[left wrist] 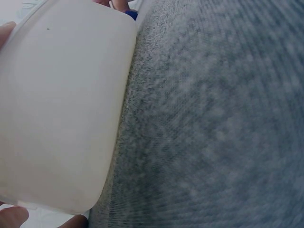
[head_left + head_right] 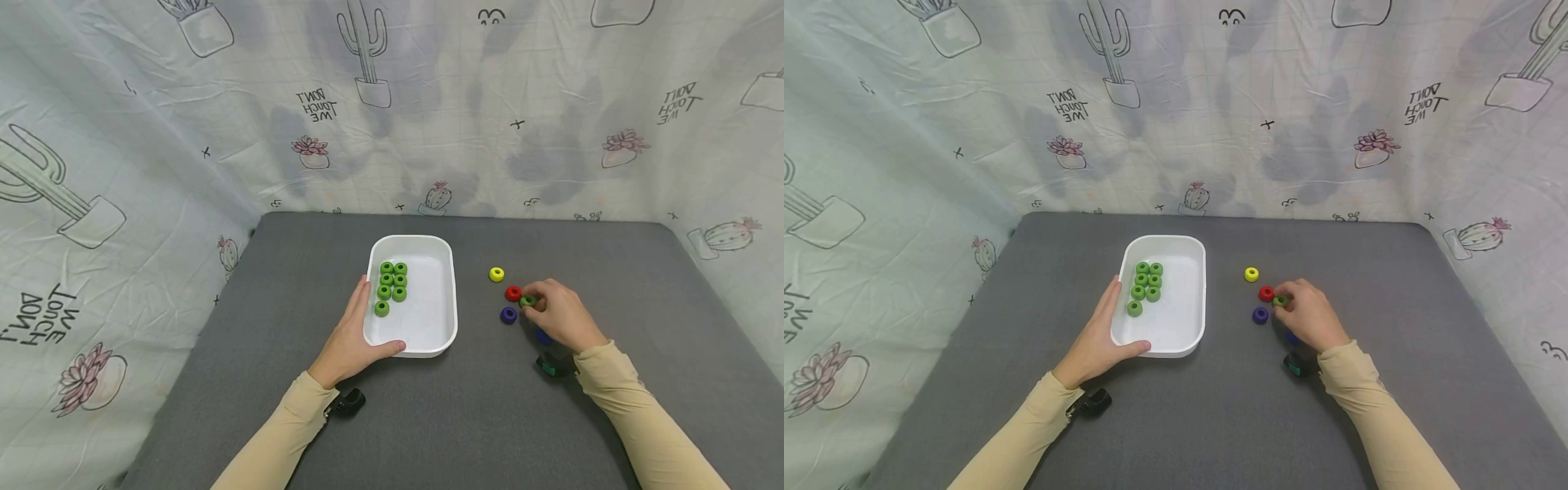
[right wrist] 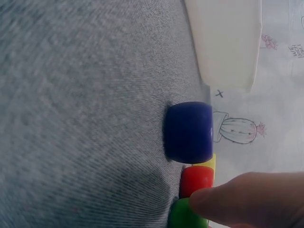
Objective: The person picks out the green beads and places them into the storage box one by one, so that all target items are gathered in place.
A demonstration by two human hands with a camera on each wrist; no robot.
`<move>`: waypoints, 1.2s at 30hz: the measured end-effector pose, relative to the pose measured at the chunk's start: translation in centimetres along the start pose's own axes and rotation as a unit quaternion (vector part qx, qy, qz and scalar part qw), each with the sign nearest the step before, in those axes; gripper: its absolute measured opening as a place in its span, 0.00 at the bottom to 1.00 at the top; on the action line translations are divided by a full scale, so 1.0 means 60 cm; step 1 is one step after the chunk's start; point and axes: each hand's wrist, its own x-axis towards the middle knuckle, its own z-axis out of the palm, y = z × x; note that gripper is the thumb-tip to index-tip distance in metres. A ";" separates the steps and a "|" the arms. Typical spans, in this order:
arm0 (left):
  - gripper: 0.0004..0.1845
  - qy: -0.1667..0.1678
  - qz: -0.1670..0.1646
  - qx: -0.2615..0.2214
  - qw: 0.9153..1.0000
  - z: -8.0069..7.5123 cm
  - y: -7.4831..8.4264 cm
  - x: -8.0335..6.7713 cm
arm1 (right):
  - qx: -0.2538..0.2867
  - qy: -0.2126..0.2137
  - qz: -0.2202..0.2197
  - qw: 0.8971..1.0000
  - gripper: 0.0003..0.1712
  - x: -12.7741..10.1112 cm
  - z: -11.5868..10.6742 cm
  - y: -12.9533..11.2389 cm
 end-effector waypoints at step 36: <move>0.70 0.002 0.000 0.001 1.000 0.002 -0.005 0.001 | 0.023 0.005 -0.021 1.000 0.14 0.017 -0.007 -0.062</move>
